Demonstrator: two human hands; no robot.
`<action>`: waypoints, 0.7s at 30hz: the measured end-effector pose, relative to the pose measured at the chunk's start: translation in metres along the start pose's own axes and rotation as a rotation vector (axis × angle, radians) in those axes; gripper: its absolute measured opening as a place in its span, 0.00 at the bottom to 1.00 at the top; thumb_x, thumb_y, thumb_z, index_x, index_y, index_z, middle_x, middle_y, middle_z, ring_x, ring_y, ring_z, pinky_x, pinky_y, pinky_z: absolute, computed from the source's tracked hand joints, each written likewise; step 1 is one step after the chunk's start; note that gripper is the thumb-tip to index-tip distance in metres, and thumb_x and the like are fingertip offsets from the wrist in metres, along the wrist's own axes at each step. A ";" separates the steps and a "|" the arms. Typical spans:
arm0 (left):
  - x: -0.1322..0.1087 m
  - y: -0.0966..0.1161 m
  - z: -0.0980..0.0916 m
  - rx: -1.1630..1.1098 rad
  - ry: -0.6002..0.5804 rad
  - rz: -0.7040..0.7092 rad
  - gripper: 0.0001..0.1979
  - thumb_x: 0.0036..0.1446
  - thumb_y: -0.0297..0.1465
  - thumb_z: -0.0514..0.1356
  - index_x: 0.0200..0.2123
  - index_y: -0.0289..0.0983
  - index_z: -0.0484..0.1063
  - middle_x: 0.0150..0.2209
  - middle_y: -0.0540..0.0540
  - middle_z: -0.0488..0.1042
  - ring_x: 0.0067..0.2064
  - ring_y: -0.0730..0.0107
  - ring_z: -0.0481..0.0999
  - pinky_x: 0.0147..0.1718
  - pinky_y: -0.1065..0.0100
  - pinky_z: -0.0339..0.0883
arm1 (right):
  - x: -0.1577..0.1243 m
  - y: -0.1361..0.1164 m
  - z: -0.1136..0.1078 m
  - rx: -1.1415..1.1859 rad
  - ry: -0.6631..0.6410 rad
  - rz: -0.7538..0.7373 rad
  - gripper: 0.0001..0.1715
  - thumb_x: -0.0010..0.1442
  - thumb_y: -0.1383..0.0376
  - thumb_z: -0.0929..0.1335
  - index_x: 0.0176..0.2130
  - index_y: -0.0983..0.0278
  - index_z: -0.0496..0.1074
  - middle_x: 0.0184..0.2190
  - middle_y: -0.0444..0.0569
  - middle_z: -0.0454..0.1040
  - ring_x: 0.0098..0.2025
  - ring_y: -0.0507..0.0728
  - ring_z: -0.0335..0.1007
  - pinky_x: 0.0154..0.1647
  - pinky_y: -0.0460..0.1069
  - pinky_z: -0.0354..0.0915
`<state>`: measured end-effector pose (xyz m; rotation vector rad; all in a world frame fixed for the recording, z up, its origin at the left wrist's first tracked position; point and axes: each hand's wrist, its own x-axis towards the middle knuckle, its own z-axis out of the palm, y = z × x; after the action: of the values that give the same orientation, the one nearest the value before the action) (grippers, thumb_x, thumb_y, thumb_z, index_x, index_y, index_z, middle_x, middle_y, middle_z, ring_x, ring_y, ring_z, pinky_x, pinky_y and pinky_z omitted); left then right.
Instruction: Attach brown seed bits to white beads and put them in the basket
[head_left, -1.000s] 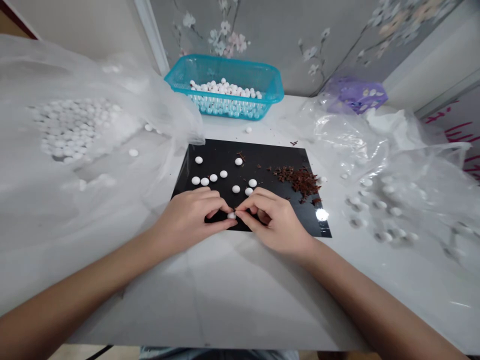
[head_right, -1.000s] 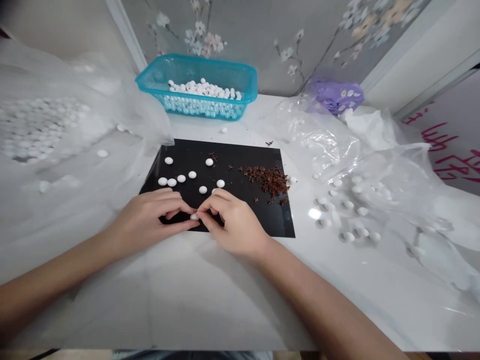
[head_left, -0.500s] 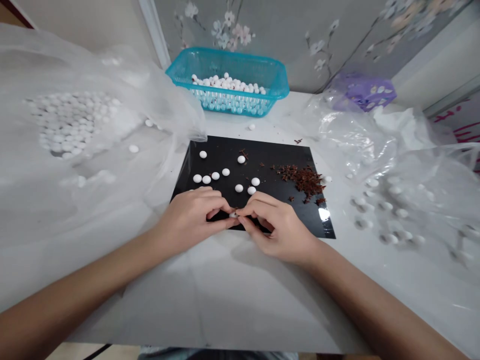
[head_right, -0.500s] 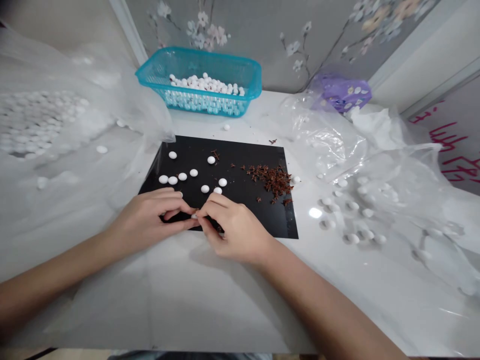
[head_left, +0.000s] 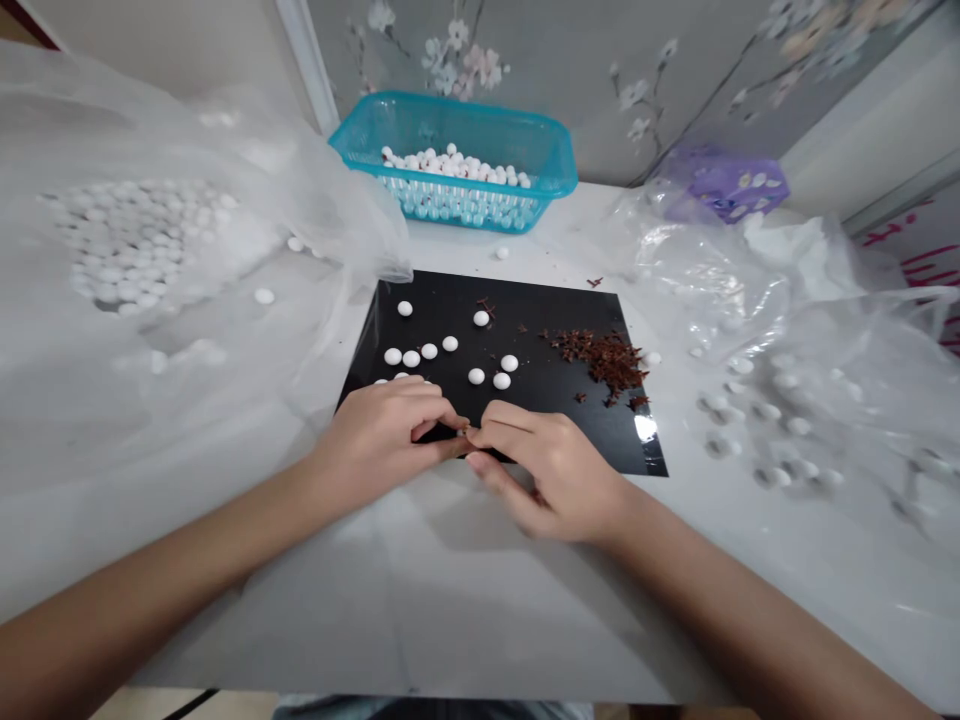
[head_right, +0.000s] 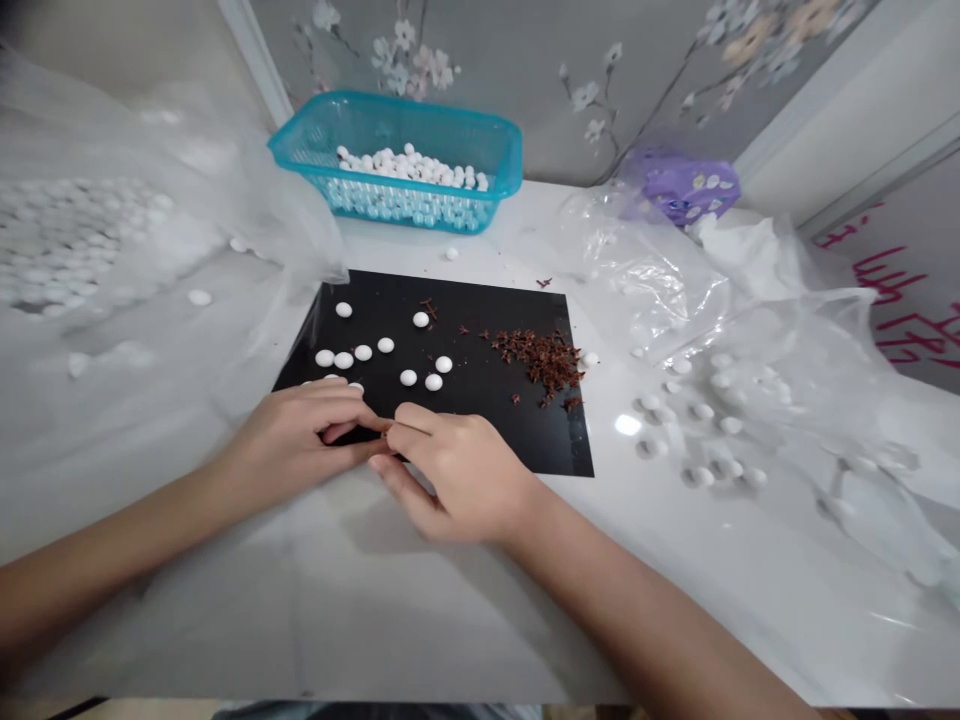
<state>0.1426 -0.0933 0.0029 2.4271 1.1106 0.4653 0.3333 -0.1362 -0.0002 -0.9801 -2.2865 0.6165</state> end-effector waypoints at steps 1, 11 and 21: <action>0.000 0.000 0.000 0.004 0.003 0.002 0.10 0.53 0.37 0.60 0.24 0.39 0.73 0.17 0.55 0.57 0.24 0.77 0.60 0.23 0.73 0.52 | 0.001 -0.001 0.001 -0.010 -0.006 0.014 0.14 0.62 0.66 0.59 0.31 0.68 0.68 0.26 0.47 0.64 0.24 0.49 0.56 0.24 0.44 0.55; 0.000 0.002 0.003 0.123 0.088 0.023 0.11 0.55 0.41 0.59 0.30 0.41 0.75 0.19 0.54 0.62 0.25 0.76 0.63 0.24 0.73 0.54 | 0.007 0.007 -0.040 0.167 0.042 0.258 0.10 0.60 0.63 0.64 0.34 0.65 0.73 0.27 0.44 0.68 0.23 0.46 0.59 0.22 0.42 0.55; 0.000 0.000 0.003 0.292 0.260 -0.034 0.09 0.56 0.36 0.57 0.37 0.40 0.73 0.30 0.49 0.70 0.33 0.70 0.67 0.29 0.70 0.61 | -0.010 0.041 -0.074 -0.259 -0.092 0.690 0.08 0.47 0.66 0.69 0.32 0.63 0.72 0.25 0.44 0.71 0.23 0.50 0.64 0.22 0.45 0.59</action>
<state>0.1439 -0.0939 0.0005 2.6467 1.4129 0.6639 0.4077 -0.1048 0.0262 -1.9342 -2.1105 0.6472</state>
